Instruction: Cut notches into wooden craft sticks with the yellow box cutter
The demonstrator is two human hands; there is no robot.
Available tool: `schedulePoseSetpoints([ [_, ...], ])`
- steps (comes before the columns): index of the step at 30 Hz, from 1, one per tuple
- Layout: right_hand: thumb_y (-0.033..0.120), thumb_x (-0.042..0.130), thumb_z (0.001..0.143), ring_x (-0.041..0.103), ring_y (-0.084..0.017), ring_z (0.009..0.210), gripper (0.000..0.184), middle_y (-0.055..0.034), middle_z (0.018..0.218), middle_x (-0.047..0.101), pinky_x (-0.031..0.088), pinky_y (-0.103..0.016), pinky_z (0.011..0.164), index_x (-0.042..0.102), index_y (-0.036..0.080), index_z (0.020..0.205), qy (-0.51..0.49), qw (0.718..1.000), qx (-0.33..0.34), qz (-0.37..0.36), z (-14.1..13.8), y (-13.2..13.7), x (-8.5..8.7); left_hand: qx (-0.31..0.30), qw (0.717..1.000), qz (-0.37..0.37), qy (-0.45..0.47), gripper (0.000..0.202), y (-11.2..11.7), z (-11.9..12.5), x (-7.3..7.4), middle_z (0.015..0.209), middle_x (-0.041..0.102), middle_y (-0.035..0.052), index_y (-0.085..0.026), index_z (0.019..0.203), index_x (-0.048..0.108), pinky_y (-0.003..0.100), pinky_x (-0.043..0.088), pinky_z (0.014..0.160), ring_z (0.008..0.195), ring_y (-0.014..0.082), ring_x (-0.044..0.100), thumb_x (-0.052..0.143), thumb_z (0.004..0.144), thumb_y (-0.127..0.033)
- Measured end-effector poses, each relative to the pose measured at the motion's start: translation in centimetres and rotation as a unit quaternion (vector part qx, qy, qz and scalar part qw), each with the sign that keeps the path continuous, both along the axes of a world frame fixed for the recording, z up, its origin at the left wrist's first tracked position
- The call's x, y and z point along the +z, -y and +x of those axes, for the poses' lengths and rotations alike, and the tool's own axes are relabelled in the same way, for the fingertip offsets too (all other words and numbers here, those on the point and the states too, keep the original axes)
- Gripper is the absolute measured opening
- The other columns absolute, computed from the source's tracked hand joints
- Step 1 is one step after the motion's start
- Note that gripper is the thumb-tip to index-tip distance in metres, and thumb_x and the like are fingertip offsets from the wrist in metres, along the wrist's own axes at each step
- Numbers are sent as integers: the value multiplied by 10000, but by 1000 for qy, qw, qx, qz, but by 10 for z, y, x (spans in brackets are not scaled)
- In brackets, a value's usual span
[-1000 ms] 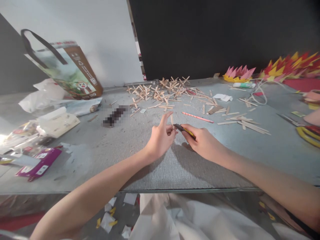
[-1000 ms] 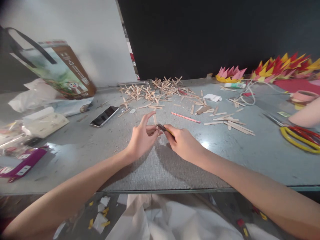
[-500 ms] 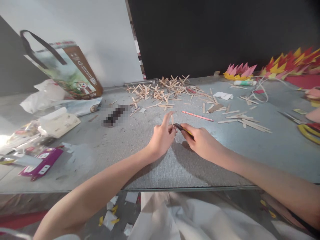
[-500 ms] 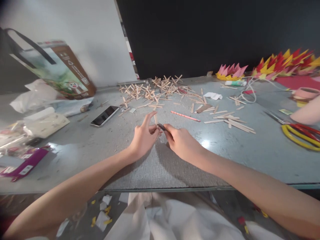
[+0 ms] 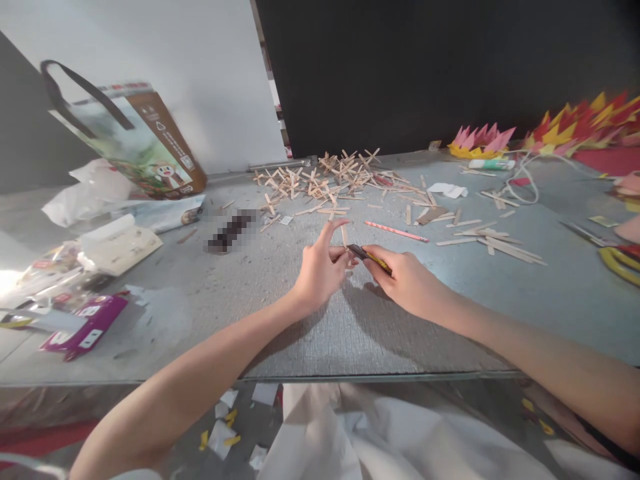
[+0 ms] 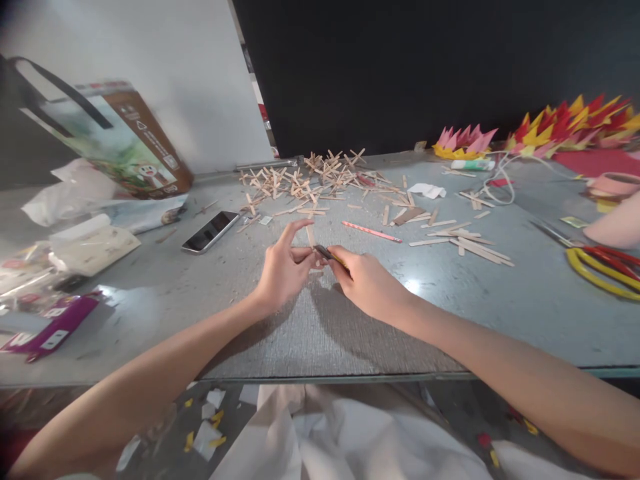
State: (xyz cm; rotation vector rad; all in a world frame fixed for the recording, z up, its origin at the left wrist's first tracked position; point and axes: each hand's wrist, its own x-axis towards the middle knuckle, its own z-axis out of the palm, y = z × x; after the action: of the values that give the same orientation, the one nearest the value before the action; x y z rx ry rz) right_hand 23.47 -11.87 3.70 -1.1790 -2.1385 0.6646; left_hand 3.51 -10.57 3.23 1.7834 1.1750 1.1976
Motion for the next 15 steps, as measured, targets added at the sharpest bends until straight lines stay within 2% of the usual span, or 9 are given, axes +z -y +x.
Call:
schedulePoseSetpoints([
  [6, 421, 472, 1077, 467, -122, 506, 276, 45, 646, 552, 331, -265, 530, 663, 232, 1139, -38, 996, 36, -69, 6, -5, 5, -42, 997, -26, 56, 579, -5, -5, -1, 766, 798, -15, -240, 1477, 497, 301, 652, 781, 760, 180, 803, 648, 924, -159],
  [11, 471, 486, 1069, 449, -116, 471, 307, 64, 594, 489, 343, -248, 496, 646, 220, 1146, -72, 987, 63, -127, 9, -9, 6, -64, 995, -41, 63, 608, -6, -8, 2, 778, 808, 0, -233, 1483, 485, 325, 658, 797, 777, 199, 813, 675, 912, -149],
  [15, 471, 496, 1070, 446, -107, 458, 297, 68, 588, 479, 346, -231, 473, 644, 223, 1142, -81, 984, 75, -140, 12, -11, 4, -68, 994, -58, 59, 605, -7, -9, 2, 769, 806, 7, -234, 1472, 488, 322, 649, 778, 749, 211, 815, 707, 912, -169],
])
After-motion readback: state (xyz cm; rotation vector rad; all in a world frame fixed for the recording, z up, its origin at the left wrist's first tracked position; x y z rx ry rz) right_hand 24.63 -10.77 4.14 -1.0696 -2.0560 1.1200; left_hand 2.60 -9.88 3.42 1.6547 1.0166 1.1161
